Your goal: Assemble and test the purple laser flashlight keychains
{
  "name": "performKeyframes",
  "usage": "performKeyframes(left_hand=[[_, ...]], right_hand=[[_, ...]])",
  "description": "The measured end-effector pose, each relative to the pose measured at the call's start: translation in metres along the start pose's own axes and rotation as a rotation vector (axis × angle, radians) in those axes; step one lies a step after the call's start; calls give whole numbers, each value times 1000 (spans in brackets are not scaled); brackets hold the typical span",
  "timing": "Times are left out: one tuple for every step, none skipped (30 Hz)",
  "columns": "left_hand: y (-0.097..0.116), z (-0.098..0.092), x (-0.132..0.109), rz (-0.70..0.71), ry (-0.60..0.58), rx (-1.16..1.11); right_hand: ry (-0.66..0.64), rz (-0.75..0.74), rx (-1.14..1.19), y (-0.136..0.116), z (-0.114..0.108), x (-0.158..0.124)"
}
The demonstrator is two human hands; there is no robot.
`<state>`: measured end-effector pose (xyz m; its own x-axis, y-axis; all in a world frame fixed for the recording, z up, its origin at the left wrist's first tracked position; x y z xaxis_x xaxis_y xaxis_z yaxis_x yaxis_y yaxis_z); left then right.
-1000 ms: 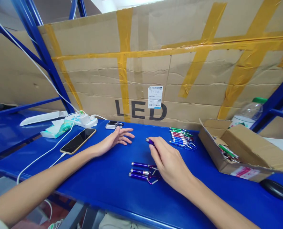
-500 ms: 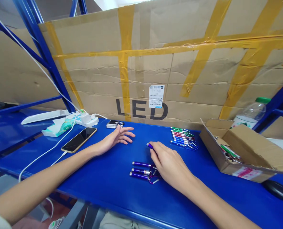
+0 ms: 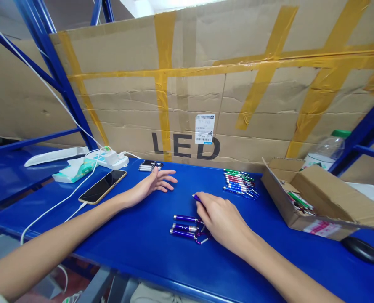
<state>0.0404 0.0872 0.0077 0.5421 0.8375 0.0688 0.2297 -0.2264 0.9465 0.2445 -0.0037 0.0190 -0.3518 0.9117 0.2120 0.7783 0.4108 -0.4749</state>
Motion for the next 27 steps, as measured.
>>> performKeyframes(left_hand=[[0, 0, 0, 0, 1, 1], [0, 0, 0, 1, 2, 0], [0, 0, 0, 3, 2, -3], [0, 0, 0, 4, 2, -7], [0, 0, 0, 6, 3, -11], [-1, 0, 1, 7, 5, -15], [-1, -1, 1, 8, 7, -20], [-1, -1, 1, 8, 8, -23], [-2, -1, 1, 6, 7, -25], [-2, -1, 1, 5, 5, -25], [-2, -1, 1, 4, 3, -25], [-2, 0, 1, 5, 1, -27], [-2, 0, 1, 7, 1, -30], [-2, 0, 1, 9, 2, -33], [-1, 0, 1, 9, 2, -35], [-1, 0, 0, 9, 1, -35], [-1, 0, 0, 8, 1, -33], [-1, 0, 0, 7, 2, -29], [0, 0, 0, 5, 3, -27], [0, 0, 0, 5, 5, -26], [0, 0, -1, 6, 7, -25], [0, 0, -1, 6, 8, -25], [0, 0, -1, 7, 6, -25], [0, 1, -1, 7, 4, -26], [0, 1, -1, 7, 4, -26], [0, 1, -1, 6, 5, -26], [0, 0, -1, 5, 5, -25]], right_hand=[[-2, 2, 3, 0, 0, 0], [-4, 1, 6, 0, 0, 0], [-4, -1, 8, 0, 0, 0], [-4, -3, 8, 0, 0, -1], [-2, -5, 4, 0, 0, -1], [-1, -8, -1, 0, 0, -1], [2, -13, -7, 0, 0, -1], [5, -19, -11, 0, 0, -1], [7, -26, -13, 0, 0, -1], [9, -33, -16, 0, 0, -1], [12, -39, -18, -1, -1, -2], [14, -49, -18, -1, -1, -2], [15, -64, -17, -3, -1, -2], [12, -87, -11, -6, -1, -3], [7, -112, -1, -9, -1, -3], [1, -140, 13, -12, -1, -4], [-3, -166, 28, -16, -1, -5], [1, -186, 42, -19, -1, -6], [12, -198, 53, -21, -2, -6], [31, -204, 63, -22, -4, -7], [55, -207, 71, -22, -6, -7], [83, -206, 78, -22, -9, -7], [107, -200, 83, -21, -11, -7], [124, -192, 86, -20, -12, -7], [132, -186, 85, -18, -13, -7], [128, -182, 80, -17, -13, -6], [115, -180, 74, -17, -12, -6]])
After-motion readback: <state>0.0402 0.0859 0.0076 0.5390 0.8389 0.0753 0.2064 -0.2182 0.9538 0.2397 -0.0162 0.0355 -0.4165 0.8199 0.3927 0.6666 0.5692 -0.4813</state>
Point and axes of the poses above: each hand's wrist, its own x-axis towards the middle knuckle, its own z-axis out of the palm, y = z × x, the point moved 8 cm from there along x, towards the middle knuckle, and after that the axes turned 13 degrees about x, right-handed, at the moved point
